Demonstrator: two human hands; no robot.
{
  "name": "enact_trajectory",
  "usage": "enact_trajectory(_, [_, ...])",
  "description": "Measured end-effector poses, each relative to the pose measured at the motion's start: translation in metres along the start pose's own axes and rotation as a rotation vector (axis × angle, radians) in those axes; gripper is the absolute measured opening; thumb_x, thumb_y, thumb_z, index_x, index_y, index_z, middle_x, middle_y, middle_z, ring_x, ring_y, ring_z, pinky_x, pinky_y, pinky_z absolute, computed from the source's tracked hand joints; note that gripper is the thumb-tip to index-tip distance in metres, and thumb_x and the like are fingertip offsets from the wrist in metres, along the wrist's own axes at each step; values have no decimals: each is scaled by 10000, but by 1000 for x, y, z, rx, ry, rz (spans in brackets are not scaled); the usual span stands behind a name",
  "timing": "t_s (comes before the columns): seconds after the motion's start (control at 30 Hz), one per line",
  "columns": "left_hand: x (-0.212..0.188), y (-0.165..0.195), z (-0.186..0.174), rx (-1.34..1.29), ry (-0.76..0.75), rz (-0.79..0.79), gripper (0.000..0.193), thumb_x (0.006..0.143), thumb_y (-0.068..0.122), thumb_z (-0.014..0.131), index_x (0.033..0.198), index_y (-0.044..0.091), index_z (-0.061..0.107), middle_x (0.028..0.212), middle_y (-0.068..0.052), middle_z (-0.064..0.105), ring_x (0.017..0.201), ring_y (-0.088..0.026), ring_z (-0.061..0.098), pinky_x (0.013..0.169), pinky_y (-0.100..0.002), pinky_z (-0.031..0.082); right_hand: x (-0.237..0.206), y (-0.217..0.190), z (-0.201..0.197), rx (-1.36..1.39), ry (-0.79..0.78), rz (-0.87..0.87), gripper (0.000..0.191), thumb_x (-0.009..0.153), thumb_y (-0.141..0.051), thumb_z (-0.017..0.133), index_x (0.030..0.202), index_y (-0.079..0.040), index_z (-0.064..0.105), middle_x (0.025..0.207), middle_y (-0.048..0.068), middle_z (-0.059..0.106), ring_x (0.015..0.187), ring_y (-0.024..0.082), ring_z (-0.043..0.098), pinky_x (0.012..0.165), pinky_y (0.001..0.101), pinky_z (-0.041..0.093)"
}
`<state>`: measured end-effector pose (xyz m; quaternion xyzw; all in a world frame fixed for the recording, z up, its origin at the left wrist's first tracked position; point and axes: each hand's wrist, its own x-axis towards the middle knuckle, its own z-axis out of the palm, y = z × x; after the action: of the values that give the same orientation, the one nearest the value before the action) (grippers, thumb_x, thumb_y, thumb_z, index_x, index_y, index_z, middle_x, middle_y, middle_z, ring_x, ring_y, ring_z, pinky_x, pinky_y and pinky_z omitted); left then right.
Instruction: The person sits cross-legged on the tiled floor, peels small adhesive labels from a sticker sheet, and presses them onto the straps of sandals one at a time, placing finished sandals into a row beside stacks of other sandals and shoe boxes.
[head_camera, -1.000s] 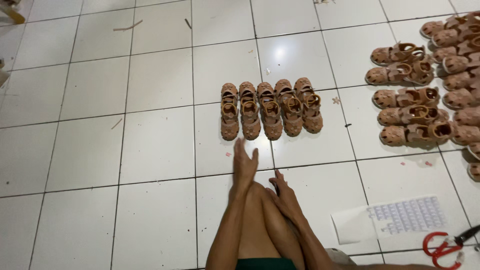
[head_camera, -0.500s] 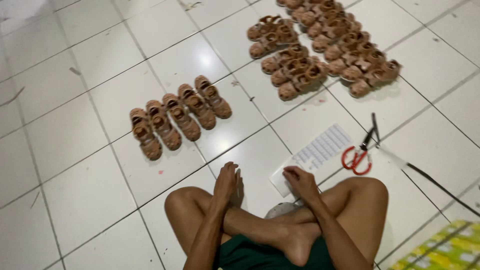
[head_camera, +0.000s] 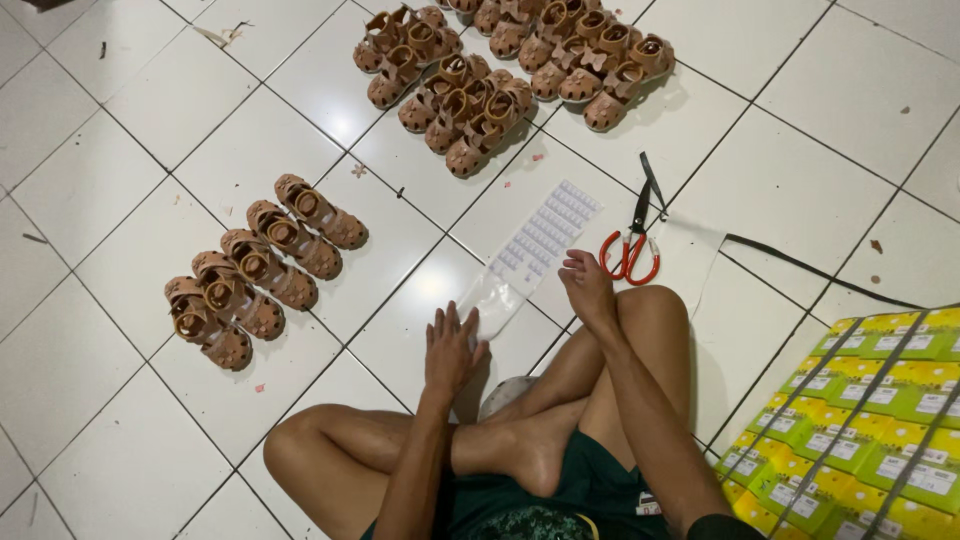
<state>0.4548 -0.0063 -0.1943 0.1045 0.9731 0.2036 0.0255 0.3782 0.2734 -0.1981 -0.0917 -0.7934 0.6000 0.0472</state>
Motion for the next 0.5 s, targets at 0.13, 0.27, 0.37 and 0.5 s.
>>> enact_trajectory(0.13, [-6, -20, -5, -98, 106, -62, 503, 914, 348, 743, 1340, 125, 597, 1527, -275, 423, 1436, -470, 375, 1163, -545, 342, -3, -5, 13, -53, -70, 90, 516, 917, -189, 705, 1375, -23, 537, 1231, 156, 713, 1058, 227, 729, 852, 331, 591])
enact_trajectory(0.27, [-6, -14, -6, -142, 243, -80, 475, 861, 179, 760, 1299, 65, 615, 1422, -246, 540, 1319, -445, 518, 1079, -503, 447, -14, -13, 21, -188, -200, 77, 504, 911, -258, 737, 1329, -22, 583, 1187, 172, 731, 1071, 237, 726, 890, 332, 579])
enact_trajectory(0.37, [-4, -6, -8, -334, 266, -139, 535, 880, 93, 724, 1381, 14, 557, 1366, -218, 588, 1197, -389, 608, 979, -449, 538, -22, -18, 19, -269, -306, 62, 467, 916, -302, 730, 1276, -20, 633, 1142, 167, 750, 1040, 237, 738, 884, 336, 580])
enact_trajectory(0.5, [-1, -4, -5, -710, 249, -397, 645, 858, 69, 708, 1455, 16, 470, 1331, -192, 596, 963, -300, 649, 786, -387, 579, -25, -21, 16, -330, -392, 83, 461, 904, -331, 734, 1238, -21, 661, 1083, 161, 761, 973, 243, 752, 855, 346, 593])
